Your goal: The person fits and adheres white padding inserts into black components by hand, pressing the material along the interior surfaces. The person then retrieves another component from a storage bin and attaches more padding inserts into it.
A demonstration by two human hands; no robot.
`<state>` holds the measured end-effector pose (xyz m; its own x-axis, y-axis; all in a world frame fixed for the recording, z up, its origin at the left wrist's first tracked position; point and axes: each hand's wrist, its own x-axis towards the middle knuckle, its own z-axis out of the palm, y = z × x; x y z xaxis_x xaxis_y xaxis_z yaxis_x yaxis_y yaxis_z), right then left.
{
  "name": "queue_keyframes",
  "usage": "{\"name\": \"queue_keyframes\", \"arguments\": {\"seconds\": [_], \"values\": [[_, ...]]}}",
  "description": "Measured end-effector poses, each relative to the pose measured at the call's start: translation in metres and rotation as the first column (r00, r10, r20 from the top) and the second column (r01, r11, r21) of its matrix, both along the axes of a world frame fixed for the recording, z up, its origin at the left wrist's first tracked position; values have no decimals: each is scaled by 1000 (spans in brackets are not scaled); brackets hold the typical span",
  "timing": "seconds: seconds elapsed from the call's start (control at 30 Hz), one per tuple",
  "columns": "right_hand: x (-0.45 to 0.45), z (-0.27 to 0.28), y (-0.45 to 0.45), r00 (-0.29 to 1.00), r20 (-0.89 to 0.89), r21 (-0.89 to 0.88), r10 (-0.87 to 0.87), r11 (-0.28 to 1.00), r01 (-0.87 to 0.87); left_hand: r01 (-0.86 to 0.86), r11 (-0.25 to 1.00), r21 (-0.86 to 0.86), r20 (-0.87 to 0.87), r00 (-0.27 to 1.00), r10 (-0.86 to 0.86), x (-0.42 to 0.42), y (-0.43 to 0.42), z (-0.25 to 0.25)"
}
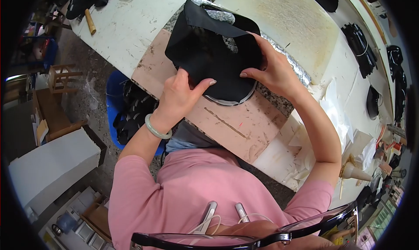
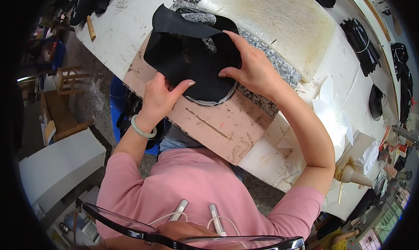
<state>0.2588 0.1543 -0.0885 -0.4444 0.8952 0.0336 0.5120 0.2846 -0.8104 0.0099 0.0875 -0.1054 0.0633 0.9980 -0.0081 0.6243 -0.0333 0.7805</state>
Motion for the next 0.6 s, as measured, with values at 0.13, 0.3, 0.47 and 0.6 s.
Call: {"name": "queue_keyframes", "arguments": {"seconds": [0.13, 0.3, 0.47, 0.6], "values": [[-1, 1, -1, 1000, 9, -23, -8, 1000, 8, 17, 993, 118, 61, 998, -24, 0, 2, -6], [-3, 3, -6, 996, 85, 104, 20, 994, -28, 21, 995, 95, -7, 1000, -20, 1, 1, -2], [-4, 10, -15, 966, 241, 316, -91, 949, 11, 100, 990, 98, -330, 942, -63, 1, 2, 15], [6, 15, -18, 929, 337, 612, -156, 786, -90, 153, 943, 297, -548, 836, 37, -1, 3, 19]]}}
